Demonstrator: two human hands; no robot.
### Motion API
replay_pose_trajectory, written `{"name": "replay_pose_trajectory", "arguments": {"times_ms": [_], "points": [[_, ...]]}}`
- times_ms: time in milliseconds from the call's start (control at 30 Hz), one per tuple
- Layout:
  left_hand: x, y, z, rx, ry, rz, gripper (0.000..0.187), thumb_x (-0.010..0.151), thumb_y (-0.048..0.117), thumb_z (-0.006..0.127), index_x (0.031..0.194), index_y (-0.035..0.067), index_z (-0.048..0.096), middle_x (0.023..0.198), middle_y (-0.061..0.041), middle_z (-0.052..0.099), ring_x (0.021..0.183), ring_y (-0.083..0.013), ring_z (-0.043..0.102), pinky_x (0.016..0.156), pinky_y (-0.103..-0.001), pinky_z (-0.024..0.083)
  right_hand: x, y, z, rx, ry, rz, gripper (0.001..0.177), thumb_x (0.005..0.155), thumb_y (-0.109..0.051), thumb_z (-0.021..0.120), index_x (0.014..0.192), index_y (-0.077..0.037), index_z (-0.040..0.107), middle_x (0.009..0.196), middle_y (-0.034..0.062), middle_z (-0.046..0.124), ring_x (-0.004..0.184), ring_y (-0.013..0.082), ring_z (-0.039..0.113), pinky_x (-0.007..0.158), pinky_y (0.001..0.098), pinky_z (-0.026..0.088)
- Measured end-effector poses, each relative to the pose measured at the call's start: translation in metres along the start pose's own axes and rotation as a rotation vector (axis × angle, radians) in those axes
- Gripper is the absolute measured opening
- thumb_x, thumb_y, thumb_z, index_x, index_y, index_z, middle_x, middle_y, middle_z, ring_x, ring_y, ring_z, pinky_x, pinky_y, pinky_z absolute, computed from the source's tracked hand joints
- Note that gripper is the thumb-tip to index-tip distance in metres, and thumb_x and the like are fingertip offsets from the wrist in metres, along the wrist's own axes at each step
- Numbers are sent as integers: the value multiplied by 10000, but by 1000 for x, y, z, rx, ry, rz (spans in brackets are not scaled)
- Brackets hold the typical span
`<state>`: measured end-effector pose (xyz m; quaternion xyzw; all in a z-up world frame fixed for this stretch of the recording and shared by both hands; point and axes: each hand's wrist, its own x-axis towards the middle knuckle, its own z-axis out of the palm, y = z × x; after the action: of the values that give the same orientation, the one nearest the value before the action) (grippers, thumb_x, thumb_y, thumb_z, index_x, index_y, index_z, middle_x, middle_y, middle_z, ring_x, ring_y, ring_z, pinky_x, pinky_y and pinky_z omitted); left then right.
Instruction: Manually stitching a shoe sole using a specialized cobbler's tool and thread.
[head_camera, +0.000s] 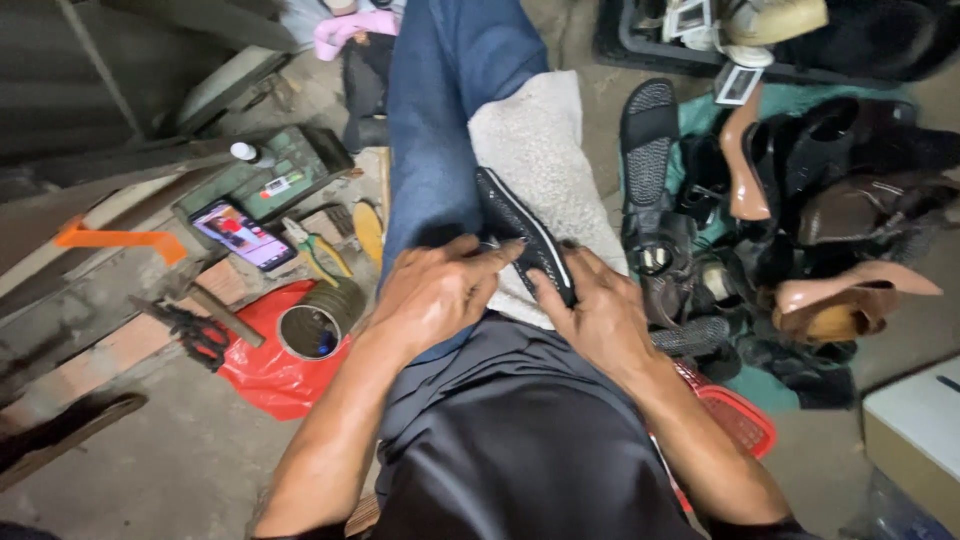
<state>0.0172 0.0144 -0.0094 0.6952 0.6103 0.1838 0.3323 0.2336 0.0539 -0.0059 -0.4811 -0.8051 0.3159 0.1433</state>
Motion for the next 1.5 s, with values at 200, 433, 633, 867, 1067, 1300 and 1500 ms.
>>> {"name": "replay_pose_trajectory", "arguments": {"times_ms": [200, 433, 633, 867, 1067, 1300, 1500], "points": [[-5, -6, 9, -33, 65, 10, 358, 959, 267, 529, 1243, 355, 729, 822, -65, 684, 687, -368, 713, 594, -471, 584, 0, -3, 2, -98, 44, -118, 270, 941, -289, 763, 1012, -29, 736, 825, 125, 701, 769, 346, 714, 604, 416, 557], [-18, 0, -13, -240, 158, -56, 232, 998, 313, 643, 1187, 233, 750, 965, -70, 771, 871, -317, 760, 690, -438, 612, 0, -4, 2, -44, 38, -85, 243, 974, -295, 718, 974, -52, 719, 762, 111, 652, 773, 346, 695, 585, 401, 528], [-58, -83, -14, -50, 395, -498, 136, 1005, 193, 648, 1035, 140, 769, 928, -129, 765, 853, -384, 733, 746, -482, 587, -2, 10, 4, 26, 4, -54, 262, 942, -276, 762, 849, -41, 692, 689, 131, 637, 723, 370, 687, 595, 395, 528], [-151, -280, 20, 442, 489, -806, 106, 930, 259, 767, 913, 183, 695, 887, -73, 743, 799, -317, 747, 744, -440, 586, 6, 7, 3, 36, -57, -21, 302, 935, -275, 762, 803, -23, 659, 689, 164, 625, 705, 398, 669, 599, 420, 517], [-148, -310, -3, 248, 81, -1253, 681, 985, 350, 704, 1524, 288, 293, 1215, -134, 693, 1133, -422, 670, 988, -587, 506, 16, -4, 1, 56, -103, 41, 284, 942, -263, 733, 811, -24, 653, 712, 173, 624, 727, 422, 665, 608, 434, 510], [-128, -307, -14, 230, 5, -1316, 722, 1006, 405, 699, 1538, 275, 229, 1403, -207, 584, 1225, -468, 611, 1038, -580, 469, 20, -5, 1, 39, -141, 68, 283, 928, -294, 735, 862, -26, 673, 772, 191, 648, 798, 443, 681, 635, 441, 524], [-143, -327, -7, 350, 24, -1237, 455, 1092, 446, 507, 1497, 276, 385, 1290, -176, 635, 1120, -461, 669, 967, -571, 511, 20, -4, 4, 48, -153, 78, 261, 910, -275, 747, 886, -21, 694, 783, 199, 666, 803, 459, 684, 645, 454, 531]]}}
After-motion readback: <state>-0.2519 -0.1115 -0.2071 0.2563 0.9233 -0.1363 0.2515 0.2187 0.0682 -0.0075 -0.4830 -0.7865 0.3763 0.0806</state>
